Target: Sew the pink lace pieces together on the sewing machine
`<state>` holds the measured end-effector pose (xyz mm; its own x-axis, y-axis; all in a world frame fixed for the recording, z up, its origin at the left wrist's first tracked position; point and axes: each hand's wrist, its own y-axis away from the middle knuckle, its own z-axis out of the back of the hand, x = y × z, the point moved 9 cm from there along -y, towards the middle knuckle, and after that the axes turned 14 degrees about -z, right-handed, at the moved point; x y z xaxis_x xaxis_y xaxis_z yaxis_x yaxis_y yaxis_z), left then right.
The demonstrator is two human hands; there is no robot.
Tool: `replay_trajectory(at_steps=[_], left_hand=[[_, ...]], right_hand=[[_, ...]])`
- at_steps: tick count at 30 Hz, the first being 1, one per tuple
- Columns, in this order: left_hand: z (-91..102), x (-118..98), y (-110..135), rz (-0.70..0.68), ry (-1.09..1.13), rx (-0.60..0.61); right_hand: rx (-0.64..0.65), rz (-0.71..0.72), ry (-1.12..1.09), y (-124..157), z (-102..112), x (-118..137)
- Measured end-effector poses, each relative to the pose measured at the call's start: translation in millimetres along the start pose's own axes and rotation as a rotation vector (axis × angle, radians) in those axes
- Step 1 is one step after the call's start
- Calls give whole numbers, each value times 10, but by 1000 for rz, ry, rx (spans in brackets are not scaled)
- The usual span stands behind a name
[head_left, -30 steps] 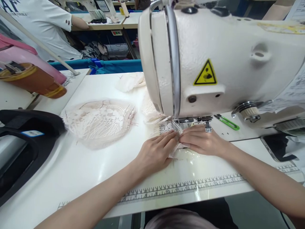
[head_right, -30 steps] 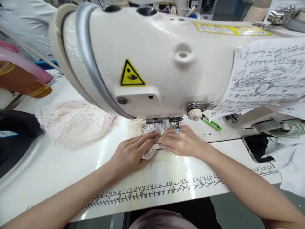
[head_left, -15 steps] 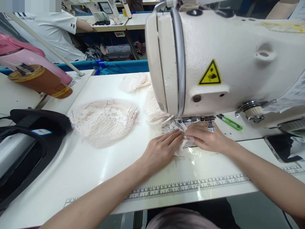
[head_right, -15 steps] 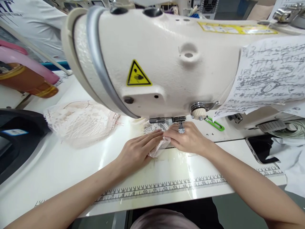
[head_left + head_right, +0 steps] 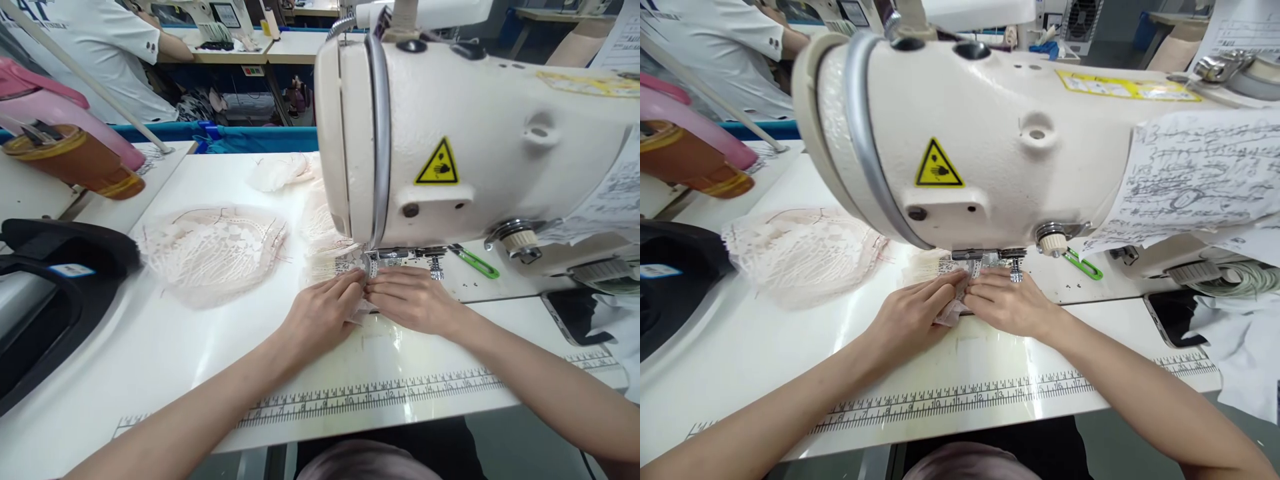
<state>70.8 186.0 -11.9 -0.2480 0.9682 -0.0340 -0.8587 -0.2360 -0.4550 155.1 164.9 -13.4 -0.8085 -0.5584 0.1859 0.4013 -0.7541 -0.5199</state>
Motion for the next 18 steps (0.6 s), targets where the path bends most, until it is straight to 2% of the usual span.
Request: replay_trajectory(at_steps=[7,18], left_hand=[[-8,83,5,61,4,-4],[-26,100,-32,82,-21,12]], right_hand=[[74,-82,-14,-23,-81,-64],[78,-95,-1,-53,-68,-117]])
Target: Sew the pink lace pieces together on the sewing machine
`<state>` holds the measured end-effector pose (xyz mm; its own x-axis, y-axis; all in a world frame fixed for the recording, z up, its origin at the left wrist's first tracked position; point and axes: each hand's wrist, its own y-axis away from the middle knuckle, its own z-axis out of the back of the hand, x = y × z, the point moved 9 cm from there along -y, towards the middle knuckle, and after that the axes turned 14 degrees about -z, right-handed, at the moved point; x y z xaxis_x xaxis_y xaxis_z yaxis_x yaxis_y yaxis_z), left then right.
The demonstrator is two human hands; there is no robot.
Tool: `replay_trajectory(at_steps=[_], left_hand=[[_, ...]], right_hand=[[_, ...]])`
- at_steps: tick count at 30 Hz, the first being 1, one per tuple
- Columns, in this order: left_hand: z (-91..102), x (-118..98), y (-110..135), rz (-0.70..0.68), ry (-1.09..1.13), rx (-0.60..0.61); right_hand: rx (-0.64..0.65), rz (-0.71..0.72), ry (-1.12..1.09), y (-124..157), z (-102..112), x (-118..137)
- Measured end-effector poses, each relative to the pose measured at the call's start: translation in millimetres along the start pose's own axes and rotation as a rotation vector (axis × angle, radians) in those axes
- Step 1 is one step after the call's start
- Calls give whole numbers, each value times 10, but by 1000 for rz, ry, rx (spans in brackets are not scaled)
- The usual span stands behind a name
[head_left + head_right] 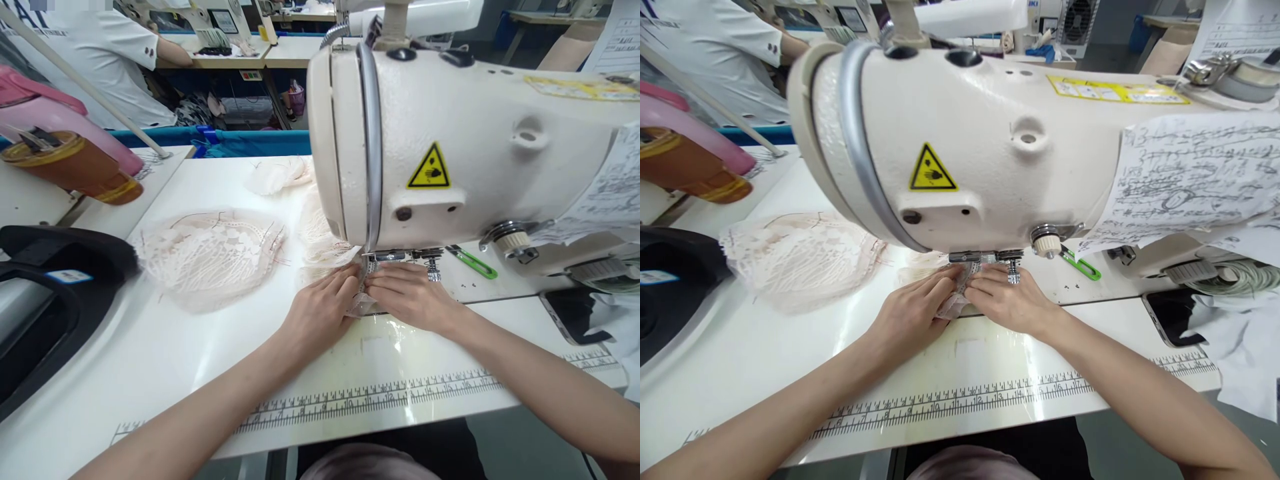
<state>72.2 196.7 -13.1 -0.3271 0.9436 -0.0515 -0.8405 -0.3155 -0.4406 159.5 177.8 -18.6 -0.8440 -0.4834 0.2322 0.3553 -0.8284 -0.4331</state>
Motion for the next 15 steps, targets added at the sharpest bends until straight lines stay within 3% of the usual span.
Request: replay_trajectory(at_steps=[15], left_hand=[[-75,-19,8,-26,-13,43]], right_hand=[[-5,34,23,-7,44,-100]])
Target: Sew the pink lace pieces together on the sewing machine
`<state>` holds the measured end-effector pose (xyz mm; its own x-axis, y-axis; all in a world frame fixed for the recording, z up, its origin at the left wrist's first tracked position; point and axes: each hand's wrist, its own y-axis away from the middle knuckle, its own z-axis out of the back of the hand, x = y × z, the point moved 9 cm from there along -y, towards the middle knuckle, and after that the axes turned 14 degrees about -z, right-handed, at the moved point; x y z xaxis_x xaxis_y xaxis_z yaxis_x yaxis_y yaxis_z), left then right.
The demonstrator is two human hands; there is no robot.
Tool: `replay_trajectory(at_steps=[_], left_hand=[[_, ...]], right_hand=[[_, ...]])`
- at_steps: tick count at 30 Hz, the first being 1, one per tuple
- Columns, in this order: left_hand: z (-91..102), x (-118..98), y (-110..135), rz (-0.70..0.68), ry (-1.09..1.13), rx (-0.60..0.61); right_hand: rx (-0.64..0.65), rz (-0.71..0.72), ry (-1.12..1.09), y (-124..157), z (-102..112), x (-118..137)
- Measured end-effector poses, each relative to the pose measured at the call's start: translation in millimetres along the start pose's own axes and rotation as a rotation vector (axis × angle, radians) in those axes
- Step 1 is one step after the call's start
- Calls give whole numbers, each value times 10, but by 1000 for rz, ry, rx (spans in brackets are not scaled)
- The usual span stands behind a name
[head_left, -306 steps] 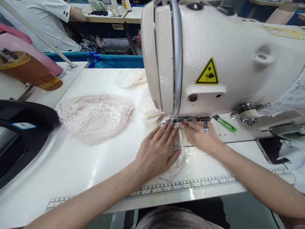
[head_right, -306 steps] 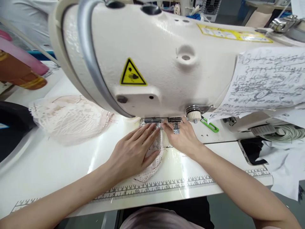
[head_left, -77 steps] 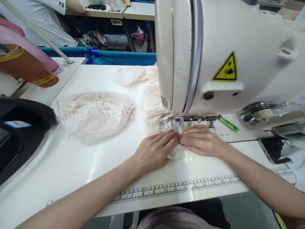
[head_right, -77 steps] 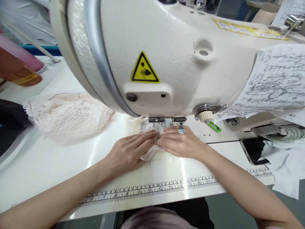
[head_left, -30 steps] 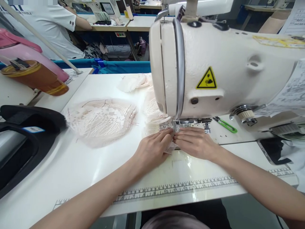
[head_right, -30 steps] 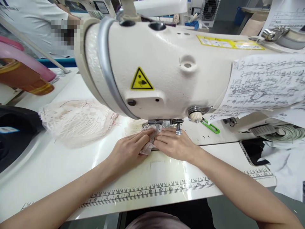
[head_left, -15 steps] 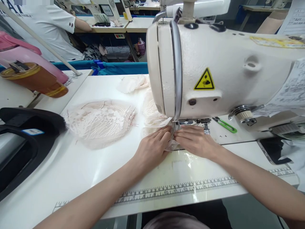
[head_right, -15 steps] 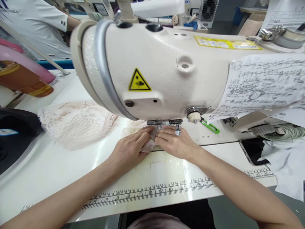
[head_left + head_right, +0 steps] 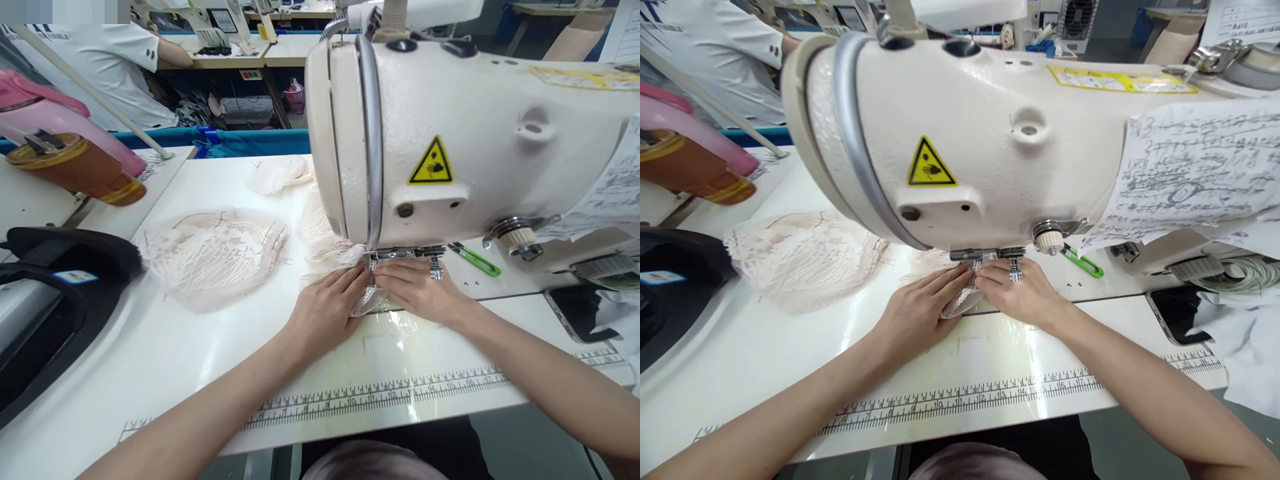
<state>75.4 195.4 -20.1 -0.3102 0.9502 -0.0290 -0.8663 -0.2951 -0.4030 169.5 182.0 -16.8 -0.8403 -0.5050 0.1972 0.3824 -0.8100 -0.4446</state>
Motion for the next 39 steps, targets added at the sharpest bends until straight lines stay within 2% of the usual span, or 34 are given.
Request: replay_trajectory(at_steps=[4,8,15,20,27,32,39], left_hand=[[2,-3,-8,-2,22,-1],[-22,-12,-14,-10,25,17],[-40,15,-32,12,52,26],[-37,42,-46,4,40,13],[25,-90,-67,-178,9,-32],[55,-97,-88,-176,-17,-16],[78,-8,-58,-125,-7,-19]], right_hand=[[39,-45,-3,7,-33,-75],[34,-67,96,-9,16,-79],[-88,-103,306,-13,124,-71],[-124,-91,228,-32,153,-66],[-42,-44,205,-65,105,-25],[47,-54,126,-51,-25,-41],[11,-41,166,-40,-46,95]])
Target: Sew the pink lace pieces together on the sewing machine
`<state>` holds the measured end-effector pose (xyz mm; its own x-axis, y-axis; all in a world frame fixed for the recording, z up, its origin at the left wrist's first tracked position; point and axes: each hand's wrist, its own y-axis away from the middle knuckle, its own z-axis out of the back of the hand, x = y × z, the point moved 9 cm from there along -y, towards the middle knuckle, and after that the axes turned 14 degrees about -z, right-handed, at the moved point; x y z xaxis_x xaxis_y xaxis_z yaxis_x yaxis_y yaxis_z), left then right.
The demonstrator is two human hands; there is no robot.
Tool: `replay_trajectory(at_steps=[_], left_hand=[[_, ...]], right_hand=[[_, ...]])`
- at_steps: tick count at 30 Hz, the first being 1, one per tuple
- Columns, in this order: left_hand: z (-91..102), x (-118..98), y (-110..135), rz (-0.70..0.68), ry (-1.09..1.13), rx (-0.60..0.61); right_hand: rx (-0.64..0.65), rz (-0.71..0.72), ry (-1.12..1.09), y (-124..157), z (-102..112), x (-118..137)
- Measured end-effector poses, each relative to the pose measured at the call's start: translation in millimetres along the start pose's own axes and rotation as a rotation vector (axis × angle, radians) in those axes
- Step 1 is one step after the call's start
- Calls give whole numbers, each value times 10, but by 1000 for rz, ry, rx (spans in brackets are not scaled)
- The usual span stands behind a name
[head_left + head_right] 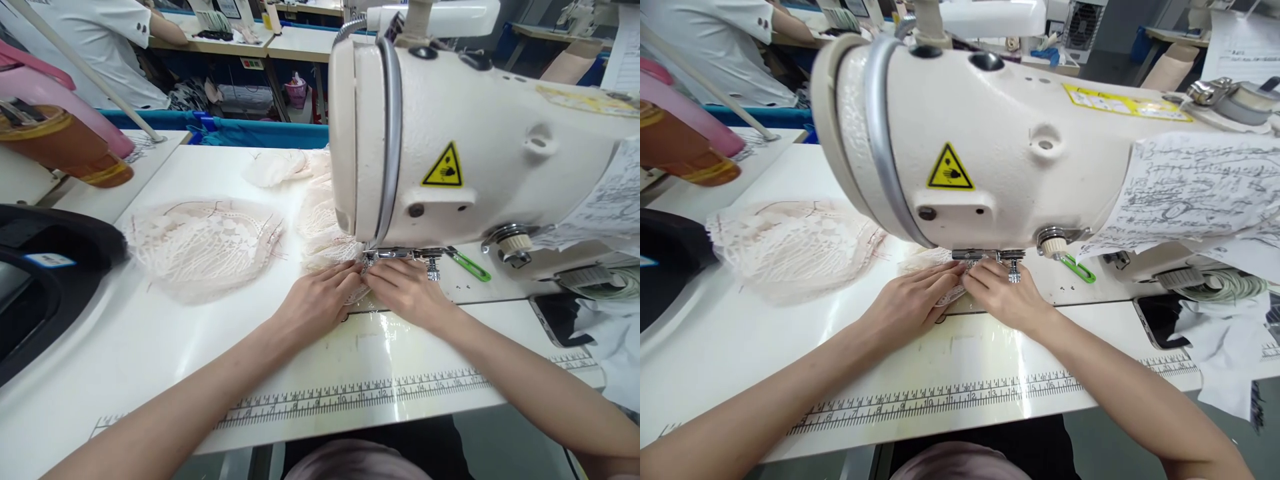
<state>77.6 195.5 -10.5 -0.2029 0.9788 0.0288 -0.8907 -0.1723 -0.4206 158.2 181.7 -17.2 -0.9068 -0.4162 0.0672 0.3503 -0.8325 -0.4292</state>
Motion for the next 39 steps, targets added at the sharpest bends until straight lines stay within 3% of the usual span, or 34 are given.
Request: replay_trajectory(at_steps=[14,39], left_hand=[[-62,76,50,54,16,70],[-118,-4,25,65,-146,105]], right_hand=[[-91,68,-17,52,41,112],[-25,-17,8,43,63,-41]])
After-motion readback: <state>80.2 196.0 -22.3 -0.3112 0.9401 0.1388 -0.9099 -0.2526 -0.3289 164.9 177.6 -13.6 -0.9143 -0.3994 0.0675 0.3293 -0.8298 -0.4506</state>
